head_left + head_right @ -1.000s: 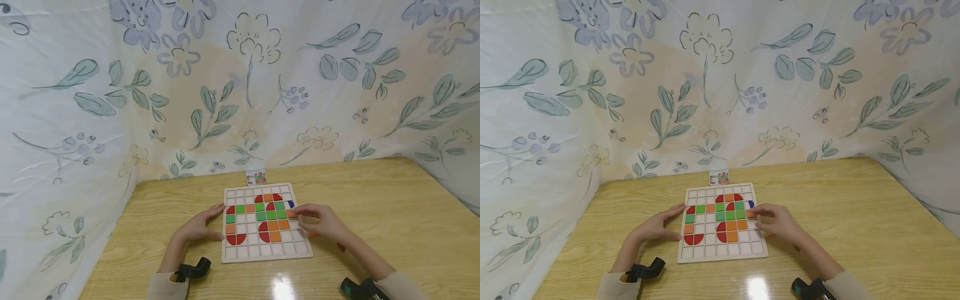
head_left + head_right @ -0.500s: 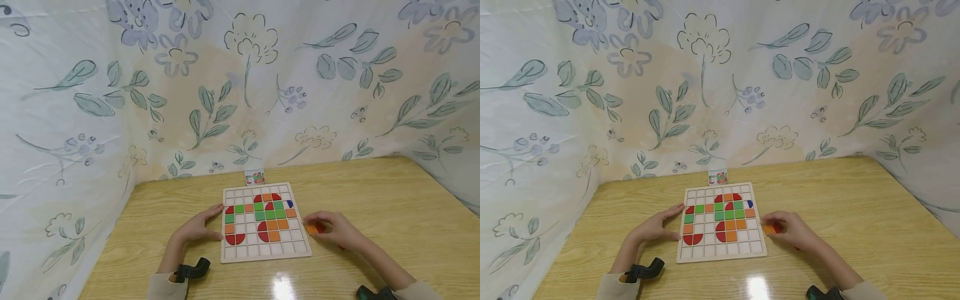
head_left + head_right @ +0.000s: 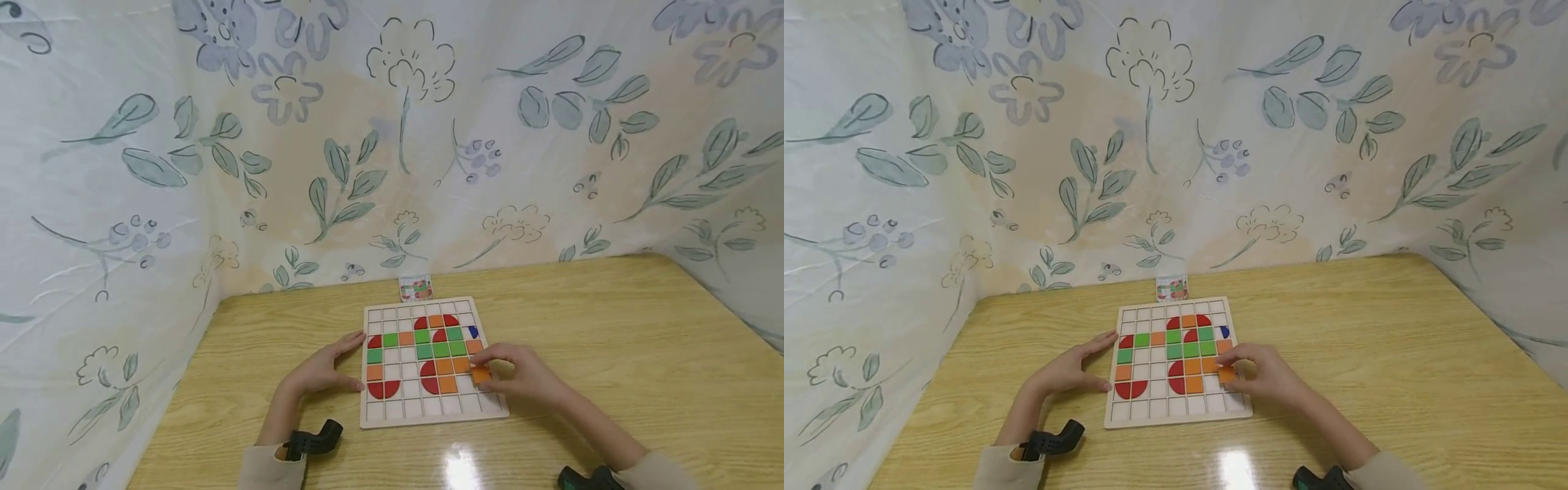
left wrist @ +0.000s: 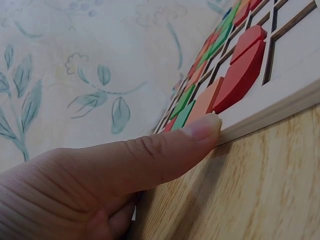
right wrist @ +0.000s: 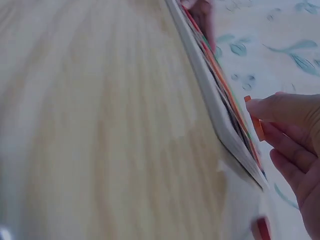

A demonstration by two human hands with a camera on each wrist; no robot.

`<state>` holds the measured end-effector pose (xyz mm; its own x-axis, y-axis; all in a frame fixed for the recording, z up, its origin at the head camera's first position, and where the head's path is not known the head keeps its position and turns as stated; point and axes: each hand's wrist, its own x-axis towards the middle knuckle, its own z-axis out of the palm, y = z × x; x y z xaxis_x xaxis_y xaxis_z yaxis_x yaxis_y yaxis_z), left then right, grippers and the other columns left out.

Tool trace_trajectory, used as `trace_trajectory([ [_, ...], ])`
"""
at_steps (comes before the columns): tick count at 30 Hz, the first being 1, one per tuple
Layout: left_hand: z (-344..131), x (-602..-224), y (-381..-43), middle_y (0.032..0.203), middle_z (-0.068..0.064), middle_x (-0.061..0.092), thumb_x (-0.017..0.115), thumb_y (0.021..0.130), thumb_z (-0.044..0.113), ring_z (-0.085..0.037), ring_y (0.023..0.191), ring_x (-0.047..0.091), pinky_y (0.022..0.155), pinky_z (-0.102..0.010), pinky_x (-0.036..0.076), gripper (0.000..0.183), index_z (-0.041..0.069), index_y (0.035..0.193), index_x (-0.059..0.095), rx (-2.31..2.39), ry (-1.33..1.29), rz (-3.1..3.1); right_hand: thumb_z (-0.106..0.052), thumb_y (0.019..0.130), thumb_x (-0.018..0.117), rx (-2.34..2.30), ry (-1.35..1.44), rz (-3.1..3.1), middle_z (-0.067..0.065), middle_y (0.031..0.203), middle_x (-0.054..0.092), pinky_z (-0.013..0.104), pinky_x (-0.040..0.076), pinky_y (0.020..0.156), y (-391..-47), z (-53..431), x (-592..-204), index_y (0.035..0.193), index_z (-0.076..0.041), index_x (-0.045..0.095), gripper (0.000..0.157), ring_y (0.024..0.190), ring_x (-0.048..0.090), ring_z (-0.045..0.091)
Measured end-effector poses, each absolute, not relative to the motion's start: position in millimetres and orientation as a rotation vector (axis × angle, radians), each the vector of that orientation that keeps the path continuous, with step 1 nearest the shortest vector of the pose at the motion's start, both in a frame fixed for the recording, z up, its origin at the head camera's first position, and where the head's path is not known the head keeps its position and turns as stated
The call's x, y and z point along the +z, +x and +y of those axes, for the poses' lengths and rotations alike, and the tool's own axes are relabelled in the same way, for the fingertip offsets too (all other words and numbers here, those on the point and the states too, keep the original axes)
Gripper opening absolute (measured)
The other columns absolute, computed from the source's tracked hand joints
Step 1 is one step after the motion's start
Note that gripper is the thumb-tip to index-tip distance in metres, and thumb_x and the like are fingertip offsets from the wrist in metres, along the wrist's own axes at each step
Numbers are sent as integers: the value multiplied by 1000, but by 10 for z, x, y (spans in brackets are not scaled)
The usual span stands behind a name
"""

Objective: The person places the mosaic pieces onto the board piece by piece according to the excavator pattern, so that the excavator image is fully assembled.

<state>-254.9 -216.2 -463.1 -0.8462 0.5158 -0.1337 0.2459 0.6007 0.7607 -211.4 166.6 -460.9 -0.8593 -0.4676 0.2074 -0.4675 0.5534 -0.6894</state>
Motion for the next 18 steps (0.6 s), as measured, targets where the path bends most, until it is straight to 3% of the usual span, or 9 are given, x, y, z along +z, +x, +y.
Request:
trace_trajectory([
  [9, -2160, -4605, -2564, 153, -1, 21, 80, 69, 35, -27, 141, 12, 110, -54, 17, 91, 19, 145, 31, 1113, 620, 2483, -19, 77, 75, -1142, -983, 2744, -8, 103, 68, 28, 50, 86, -2109, 1458, -4625, 106, -13, 68, 30, 98, 60, 10],
  [18, -2176, -4599, -2562, 153, -1, 21, 80, 69, 33, -26, 141, 12, 110, -54, 17, 91, 19, 145, 32, 1124, 625, 2466, -21, 77, 75, -1105, -1111, 2820, -6, 102, 69, 30, 52, 84, -2074, 1415, -4636, 104, -12, 69, 29, 96, 63, 11],
])
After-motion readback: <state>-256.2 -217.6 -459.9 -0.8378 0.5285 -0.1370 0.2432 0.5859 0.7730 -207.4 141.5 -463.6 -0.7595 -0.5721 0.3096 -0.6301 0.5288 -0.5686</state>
